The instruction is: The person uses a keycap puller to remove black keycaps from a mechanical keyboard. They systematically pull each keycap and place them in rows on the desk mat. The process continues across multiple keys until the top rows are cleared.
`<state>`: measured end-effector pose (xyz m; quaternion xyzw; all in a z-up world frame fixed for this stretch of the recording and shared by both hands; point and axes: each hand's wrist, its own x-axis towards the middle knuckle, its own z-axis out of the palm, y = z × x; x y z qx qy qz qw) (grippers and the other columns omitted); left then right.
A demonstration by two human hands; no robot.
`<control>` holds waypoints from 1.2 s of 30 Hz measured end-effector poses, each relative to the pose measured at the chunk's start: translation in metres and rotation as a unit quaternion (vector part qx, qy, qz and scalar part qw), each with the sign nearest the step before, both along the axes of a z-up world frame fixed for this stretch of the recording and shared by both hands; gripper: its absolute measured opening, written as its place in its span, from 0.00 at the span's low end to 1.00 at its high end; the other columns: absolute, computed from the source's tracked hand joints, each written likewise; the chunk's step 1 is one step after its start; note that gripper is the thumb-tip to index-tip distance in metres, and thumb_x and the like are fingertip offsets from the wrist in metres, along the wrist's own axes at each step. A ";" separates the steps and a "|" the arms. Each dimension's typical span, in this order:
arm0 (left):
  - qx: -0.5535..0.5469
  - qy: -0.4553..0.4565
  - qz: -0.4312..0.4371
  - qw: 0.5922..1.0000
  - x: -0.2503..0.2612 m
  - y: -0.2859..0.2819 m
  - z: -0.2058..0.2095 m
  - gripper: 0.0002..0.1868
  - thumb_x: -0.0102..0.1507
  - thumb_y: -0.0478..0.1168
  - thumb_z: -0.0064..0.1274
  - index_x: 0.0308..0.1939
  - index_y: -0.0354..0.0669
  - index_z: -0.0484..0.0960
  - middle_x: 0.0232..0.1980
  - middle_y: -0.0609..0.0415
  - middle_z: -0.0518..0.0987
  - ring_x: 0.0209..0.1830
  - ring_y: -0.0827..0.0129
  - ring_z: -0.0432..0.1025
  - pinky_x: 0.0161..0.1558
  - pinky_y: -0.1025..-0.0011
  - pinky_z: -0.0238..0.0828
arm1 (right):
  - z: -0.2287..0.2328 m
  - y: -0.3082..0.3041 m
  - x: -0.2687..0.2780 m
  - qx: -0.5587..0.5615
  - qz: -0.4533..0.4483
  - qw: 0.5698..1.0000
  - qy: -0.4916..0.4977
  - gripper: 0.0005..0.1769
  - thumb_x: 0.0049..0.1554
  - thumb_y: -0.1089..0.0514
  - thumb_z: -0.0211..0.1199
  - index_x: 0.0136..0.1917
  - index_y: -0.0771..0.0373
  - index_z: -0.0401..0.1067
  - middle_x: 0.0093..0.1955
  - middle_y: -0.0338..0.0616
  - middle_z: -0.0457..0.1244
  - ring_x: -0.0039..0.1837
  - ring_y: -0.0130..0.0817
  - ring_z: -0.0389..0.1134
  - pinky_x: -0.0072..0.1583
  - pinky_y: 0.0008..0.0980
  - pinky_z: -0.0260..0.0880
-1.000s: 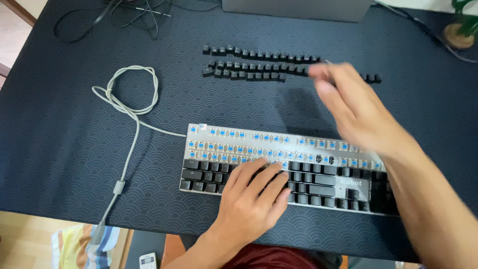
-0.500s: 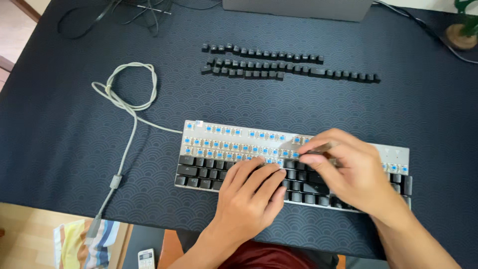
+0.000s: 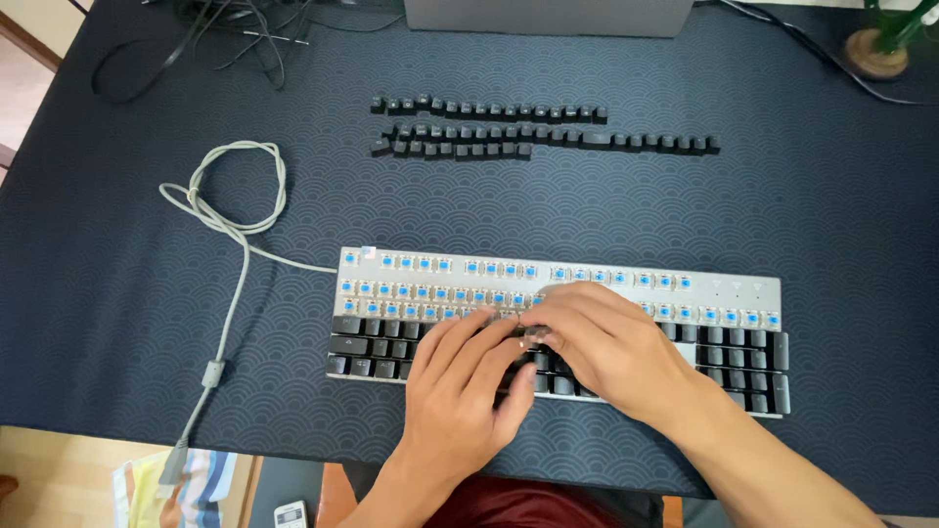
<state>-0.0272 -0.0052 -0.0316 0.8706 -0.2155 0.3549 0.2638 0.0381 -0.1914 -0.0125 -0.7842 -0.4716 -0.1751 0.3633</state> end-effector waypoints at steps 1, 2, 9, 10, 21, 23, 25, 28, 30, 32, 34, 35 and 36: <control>0.001 0.000 0.000 1.000 0.000 0.000 0.001 0.07 0.67 0.41 0.52 0.45 0.43 0.82 0.52 0.53 0.84 0.56 0.56 0.78 0.59 0.57 0.71 | -0.002 0.000 0.001 0.001 0.000 1.000 0.000 0.08 0.63 0.66 0.57 0.56 0.70 0.72 0.52 0.52 0.68 0.52 0.49 0.70 0.59 0.44 0.75; 0.009 0.003 0.002 1.000 0.000 0.000 0.001 0.08 0.68 0.42 0.52 0.46 0.43 0.82 0.52 0.54 0.84 0.55 0.56 0.78 0.59 0.57 0.70 | -0.004 -0.001 0.001 0.013 0.003 1.000 -0.016 0.07 0.62 0.69 0.56 0.54 0.71 0.72 0.50 0.51 0.68 0.50 0.49 0.71 0.56 0.43 0.75; 0.024 0.001 0.010 1.000 0.002 -0.002 -0.001 0.10 0.68 0.44 0.53 0.47 0.44 0.83 0.52 0.56 0.84 0.55 0.59 0.78 0.57 0.58 0.70 | -0.007 -0.003 0.003 0.046 0.009 0.998 -0.042 0.06 0.64 0.68 0.54 0.52 0.71 0.71 0.47 0.51 0.68 0.48 0.49 0.71 0.54 0.43 0.76; 0.023 0.001 0.009 1.000 0.002 -0.002 -0.001 0.10 0.68 0.44 0.53 0.47 0.44 0.83 0.52 0.56 0.84 0.55 0.59 0.78 0.57 0.58 0.70 | -0.003 -0.001 -0.001 0.045 0.009 0.998 -0.042 0.06 0.64 0.68 0.54 0.52 0.71 0.71 0.47 0.51 0.68 0.48 0.49 0.71 0.54 0.43 0.76; -0.127 0.057 0.012 0.990 0.002 -0.005 -0.002 0.14 0.60 0.44 0.69 0.48 0.50 0.86 0.38 0.67 0.85 0.36 0.71 0.77 0.47 0.68 0.67 | 0.008 0.007 -0.018 0.157 0.006 0.986 0.063 0.10 0.57 0.63 0.66 0.52 0.71 0.74 0.48 0.50 0.71 0.51 0.43 0.74 0.56 0.32 0.79; -0.143 0.085 0.001 0.986 0.004 -0.006 0.006 0.11 0.61 0.45 0.66 0.45 0.50 0.86 0.36 0.67 0.84 0.34 0.72 0.77 0.45 0.69 0.66 | 0.007 0.006 -0.016 0.151 0.003 0.988 0.039 0.10 0.58 0.62 0.65 0.51 0.70 0.74 0.49 0.52 0.71 0.51 0.45 0.75 0.57 0.36 0.79; -0.159 0.114 -0.012 0.980 0.005 -0.008 0.010 0.09 0.63 0.46 0.63 0.43 0.50 0.85 0.35 0.67 0.84 0.33 0.72 0.77 0.44 0.70 0.65 | 0.006 0.005 -0.014 0.143 -0.002 0.990 0.017 0.09 0.59 0.61 0.64 0.51 0.69 0.74 0.51 0.54 0.71 0.51 0.47 0.75 0.58 0.39 0.79; -0.154 0.135 -0.015 0.979 0.006 -0.008 0.008 0.10 0.63 0.50 0.62 0.40 0.52 0.82 0.32 0.69 0.81 0.30 0.76 0.75 0.44 0.70 0.65 | 0.003 0.008 -0.013 0.171 -0.012 0.985 0.014 0.09 0.61 0.62 0.58 0.48 0.73 0.73 0.45 0.51 0.68 0.45 0.45 0.72 0.52 0.37 0.78; -0.145 0.129 -0.026 0.981 0.007 -0.008 0.003 0.13 0.63 0.52 0.62 0.40 0.50 0.80 0.32 0.67 0.80 0.28 0.75 0.73 0.44 0.69 0.65 | 0.001 0.006 -0.012 0.156 -0.013 0.988 0.012 0.08 0.61 0.63 0.59 0.47 0.72 0.73 0.44 0.52 0.68 0.44 0.46 0.73 0.51 0.38 0.79; -0.147 0.130 -0.031 0.980 0.007 -0.009 0.006 0.11 0.63 0.49 0.61 0.42 0.50 0.80 0.33 0.66 0.81 0.29 0.74 0.75 0.44 0.68 0.66 | 0.002 0.007 -0.011 0.157 -0.019 0.987 0.007 0.08 0.60 0.63 0.61 0.46 0.73 0.73 0.43 0.51 0.69 0.43 0.46 0.72 0.50 0.38 0.78; -0.151 0.129 -0.035 0.979 0.007 -0.010 0.008 0.09 0.64 0.46 0.60 0.44 0.49 0.81 0.34 0.66 0.83 0.30 0.73 0.77 0.44 0.67 0.67 | 0.002 0.008 -0.011 0.158 -0.025 0.987 0.002 0.08 0.59 0.64 0.63 0.46 0.74 0.73 0.41 0.50 0.69 0.41 0.47 0.72 0.48 0.38 0.78; -0.149 0.112 -0.023 0.982 0.007 -0.011 0.008 0.10 0.62 0.41 0.61 0.46 0.48 0.82 0.32 0.65 0.82 0.29 0.73 0.75 0.42 0.68 0.67 | 0.002 0.008 -0.012 0.151 -0.026 0.988 -0.012 0.08 0.59 0.64 0.64 0.48 0.74 0.72 0.43 0.51 0.70 0.42 0.48 0.72 0.48 0.38 0.78; -0.147 0.095 -0.011 0.984 0.007 -0.012 0.009 0.13 0.60 0.37 0.61 0.49 0.47 0.83 0.30 0.65 0.81 0.27 0.73 0.74 0.41 0.69 0.68 | 0.002 0.008 -0.012 0.144 -0.026 0.989 -0.026 0.09 0.58 0.65 0.65 0.50 0.75 0.71 0.45 0.53 0.70 0.42 0.49 0.72 0.48 0.39 0.78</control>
